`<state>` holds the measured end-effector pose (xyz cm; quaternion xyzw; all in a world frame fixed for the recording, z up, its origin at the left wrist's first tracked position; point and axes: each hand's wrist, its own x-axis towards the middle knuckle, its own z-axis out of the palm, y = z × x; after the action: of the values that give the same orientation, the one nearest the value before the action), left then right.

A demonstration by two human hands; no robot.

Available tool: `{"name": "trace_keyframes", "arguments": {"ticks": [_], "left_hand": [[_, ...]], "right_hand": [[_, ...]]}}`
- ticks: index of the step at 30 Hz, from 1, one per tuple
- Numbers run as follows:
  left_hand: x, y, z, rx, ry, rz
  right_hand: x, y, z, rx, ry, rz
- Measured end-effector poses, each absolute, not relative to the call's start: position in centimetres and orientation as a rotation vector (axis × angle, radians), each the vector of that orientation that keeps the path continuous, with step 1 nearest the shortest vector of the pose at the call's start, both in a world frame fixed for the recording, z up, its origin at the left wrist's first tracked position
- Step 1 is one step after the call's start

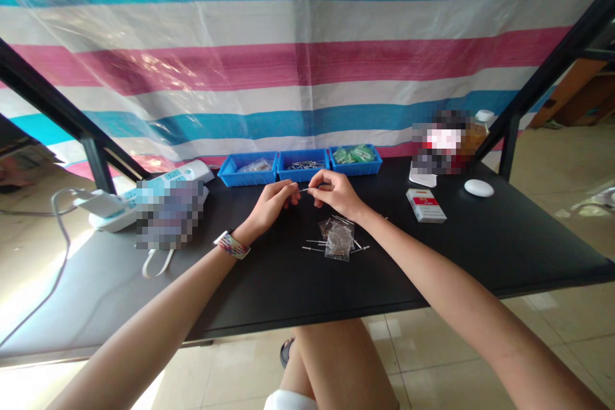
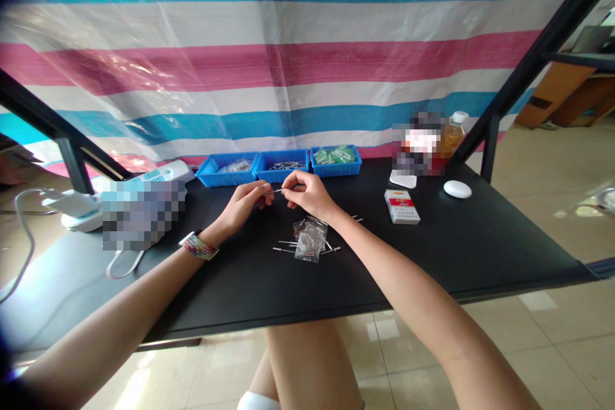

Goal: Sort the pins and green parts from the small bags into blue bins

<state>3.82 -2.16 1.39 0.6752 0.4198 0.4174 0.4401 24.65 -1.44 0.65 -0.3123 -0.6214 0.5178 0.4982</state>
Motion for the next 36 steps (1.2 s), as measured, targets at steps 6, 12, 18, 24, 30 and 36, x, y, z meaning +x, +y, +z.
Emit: {"name": "trace_keyframes", "arguments": {"ticks": [6,12,18,24,30,36], "left_hand": [[3.8,-1.9,1.0,1.627,1.054,1.054],[3.8,-1.8,1.0,1.610,1.056,1.103],[4.0,-2.2,1.5,1.609,1.007,1.148],[4.0,-2.0,1.1,1.600,0.985,1.155],[4.3,-2.7,1.4,1.877,0.987,0.937],[5.0,-4.1,1.9,2.311,0.851,0.718]], "right_hand": [[24.7,-1.6,0.8,-0.768,-1.515,1.196],[24.7,-1.4,0.9,-0.801,-1.463,1.227],[24.9,-1.4,1.0,-0.816,-1.376,1.370],[24.9,-1.3,1.0,-0.817,-1.363,1.422],[25.5,-0.2,1.5,-0.813,-1.143,1.406],[26.0,-0.2,1.4,-0.944,-1.197,1.422]]}}
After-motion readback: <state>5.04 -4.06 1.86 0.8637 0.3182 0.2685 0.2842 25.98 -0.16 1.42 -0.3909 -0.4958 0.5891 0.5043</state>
